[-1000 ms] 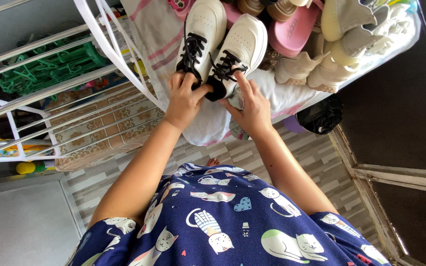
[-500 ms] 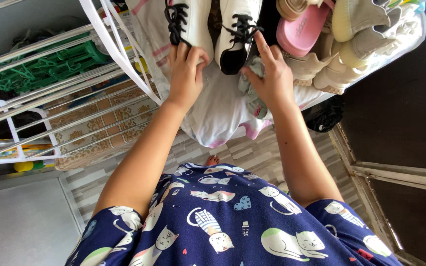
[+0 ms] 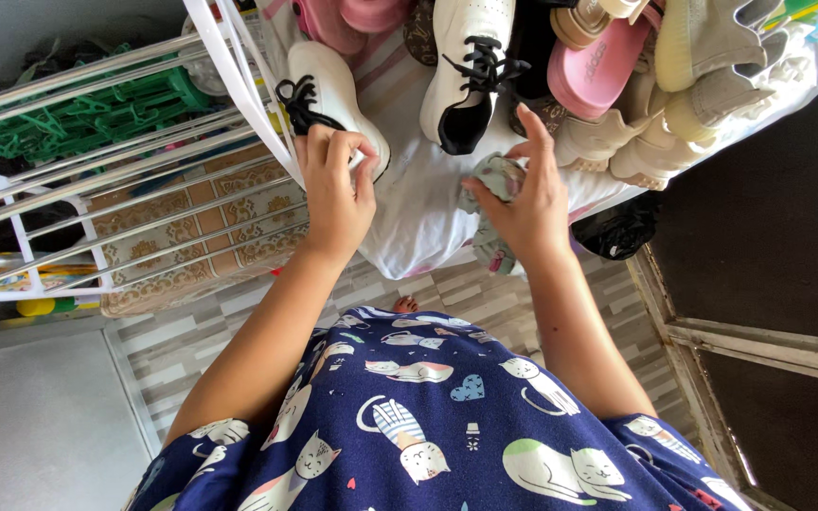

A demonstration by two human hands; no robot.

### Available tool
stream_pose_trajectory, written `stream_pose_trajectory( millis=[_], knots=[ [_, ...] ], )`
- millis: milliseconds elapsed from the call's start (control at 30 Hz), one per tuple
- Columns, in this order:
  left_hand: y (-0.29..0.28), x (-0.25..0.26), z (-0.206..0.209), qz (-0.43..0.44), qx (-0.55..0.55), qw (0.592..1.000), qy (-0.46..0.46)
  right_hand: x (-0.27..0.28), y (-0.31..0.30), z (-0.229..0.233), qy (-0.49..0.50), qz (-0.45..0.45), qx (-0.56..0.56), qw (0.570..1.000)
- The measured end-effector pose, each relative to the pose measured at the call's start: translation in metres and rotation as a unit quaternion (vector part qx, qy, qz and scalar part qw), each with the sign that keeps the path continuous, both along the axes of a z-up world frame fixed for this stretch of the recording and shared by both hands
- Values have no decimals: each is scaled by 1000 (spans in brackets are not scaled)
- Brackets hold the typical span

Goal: The person removes several pairs of shoes from a metal shoe rack, wipes the rack with a cloth, and then wipes each shoe individually with the cloth. The shoes are placed back on the rack after cleaning.

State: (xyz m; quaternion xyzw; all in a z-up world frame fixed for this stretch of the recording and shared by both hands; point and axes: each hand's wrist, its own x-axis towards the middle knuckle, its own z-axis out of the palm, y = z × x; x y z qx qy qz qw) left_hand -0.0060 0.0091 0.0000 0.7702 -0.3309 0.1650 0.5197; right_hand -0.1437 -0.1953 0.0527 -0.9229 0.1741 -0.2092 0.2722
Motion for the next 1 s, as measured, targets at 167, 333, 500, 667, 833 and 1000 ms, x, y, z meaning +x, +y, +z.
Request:
stream_pose_trajectory(
  millis=[167,333,500,667,833,1000],
  knots=[
    [6,-1,1,-7,-1,1000,4,-1,-3,0,-27,43,-10,999],
    [8,-15,13,-12,-2,1000,24,-2,4,1,-26,43,10,999],
    [20,-35,23,-27,-3,999,36,-7,9,-8,-77,77,35,993],
    [40,-46,28,-63,-45,994,82,-7,14,-21,-69,30,255,964],
    [69,-69,28,-80,-66,989,109,-16,25,-9,-112,-103,610,778],
    [108,-91,28,-90,-58,987,116,-28,72,7,-205,115,604,762]
  ],
)
